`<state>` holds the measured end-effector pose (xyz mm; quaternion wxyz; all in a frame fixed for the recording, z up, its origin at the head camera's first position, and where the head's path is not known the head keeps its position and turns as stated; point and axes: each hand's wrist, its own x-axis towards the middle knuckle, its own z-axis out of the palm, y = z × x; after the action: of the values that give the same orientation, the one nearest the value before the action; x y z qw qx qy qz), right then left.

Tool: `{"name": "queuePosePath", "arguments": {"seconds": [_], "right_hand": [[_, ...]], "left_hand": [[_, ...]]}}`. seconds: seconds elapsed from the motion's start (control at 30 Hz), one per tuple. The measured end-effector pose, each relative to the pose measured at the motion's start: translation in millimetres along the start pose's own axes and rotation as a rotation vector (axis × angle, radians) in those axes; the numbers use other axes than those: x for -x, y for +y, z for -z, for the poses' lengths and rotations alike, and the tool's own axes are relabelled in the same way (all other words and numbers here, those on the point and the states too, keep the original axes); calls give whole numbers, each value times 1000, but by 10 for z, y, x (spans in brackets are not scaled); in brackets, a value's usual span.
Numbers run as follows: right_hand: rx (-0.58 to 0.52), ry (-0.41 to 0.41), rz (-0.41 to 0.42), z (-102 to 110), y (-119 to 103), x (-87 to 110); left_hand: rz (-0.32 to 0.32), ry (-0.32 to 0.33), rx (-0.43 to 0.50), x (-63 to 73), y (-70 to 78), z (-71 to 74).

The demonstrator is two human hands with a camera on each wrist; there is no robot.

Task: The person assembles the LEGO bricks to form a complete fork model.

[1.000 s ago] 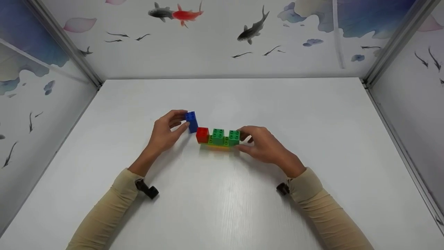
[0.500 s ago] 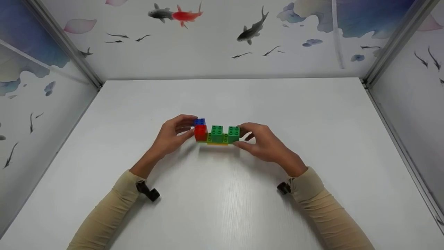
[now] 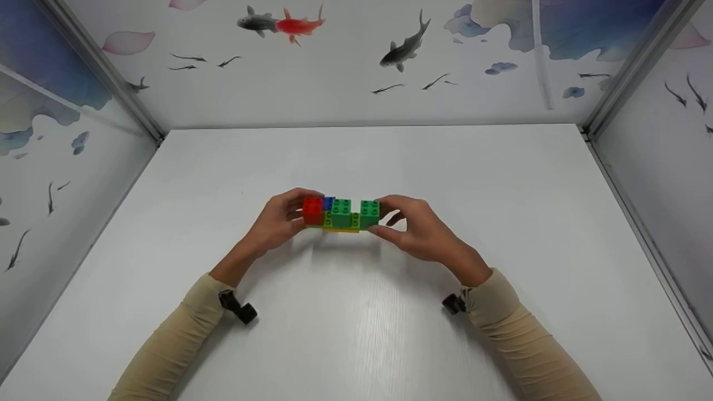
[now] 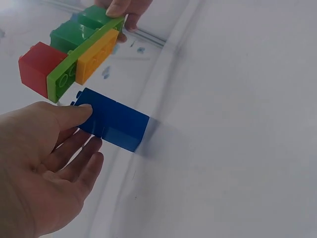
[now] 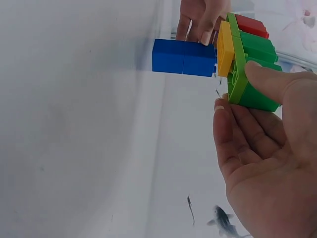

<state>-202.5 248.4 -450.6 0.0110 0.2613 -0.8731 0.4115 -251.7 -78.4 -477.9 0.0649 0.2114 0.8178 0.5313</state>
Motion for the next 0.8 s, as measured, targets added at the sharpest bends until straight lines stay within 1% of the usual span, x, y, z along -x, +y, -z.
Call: {"name": "queuePosePath", "arguments": {"seconds": [0.2, 0.37, 0.6, 0.8], "right_hand": [[-16, 1, 6, 25, -43, 0], [-34, 26, 29, 31, -62, 0], [-47, 50, 34, 20, -70, 6], [-34, 44, 28, 15, -74, -1]], "left_hand": [[-22, -43, -8, 18, 8, -23], [-29, -70, -25, 29, 9, -48], [-81, -138, 19, 50, 7, -101], [-83, -178, 72, 67, 27, -143]]}}
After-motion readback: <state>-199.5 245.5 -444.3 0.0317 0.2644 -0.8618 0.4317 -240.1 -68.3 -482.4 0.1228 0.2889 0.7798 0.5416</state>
